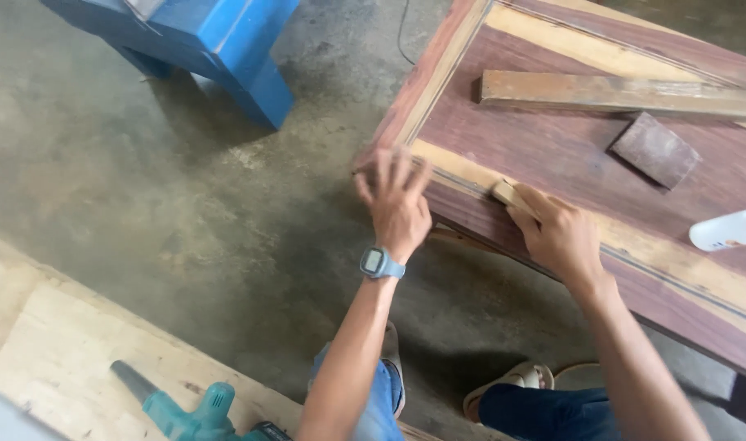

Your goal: The person sands the edges and surface of a wooden table using a sanding block. They apply a liquid from a white bottle onto the wood and continue sanding the area.

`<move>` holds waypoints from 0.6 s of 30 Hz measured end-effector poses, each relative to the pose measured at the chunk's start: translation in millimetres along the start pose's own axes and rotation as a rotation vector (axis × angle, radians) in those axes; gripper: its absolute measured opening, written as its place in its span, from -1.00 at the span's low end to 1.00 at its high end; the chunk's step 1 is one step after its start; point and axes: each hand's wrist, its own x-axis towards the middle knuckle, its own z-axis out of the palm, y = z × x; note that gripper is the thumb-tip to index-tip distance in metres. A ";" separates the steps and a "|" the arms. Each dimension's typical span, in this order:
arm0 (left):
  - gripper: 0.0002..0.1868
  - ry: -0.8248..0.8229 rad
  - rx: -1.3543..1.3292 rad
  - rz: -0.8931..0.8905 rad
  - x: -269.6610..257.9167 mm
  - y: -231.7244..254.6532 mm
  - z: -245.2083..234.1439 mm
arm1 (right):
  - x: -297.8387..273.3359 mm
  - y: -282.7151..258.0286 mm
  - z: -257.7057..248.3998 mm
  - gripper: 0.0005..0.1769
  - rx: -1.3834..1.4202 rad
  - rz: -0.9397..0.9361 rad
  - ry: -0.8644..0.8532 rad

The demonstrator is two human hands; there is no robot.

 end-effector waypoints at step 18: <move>-0.52 -0.202 0.136 0.268 16.4 -21.4 1.3 | -27.2 -4.4 -16.0 -0.69 0.663 0.117 0.301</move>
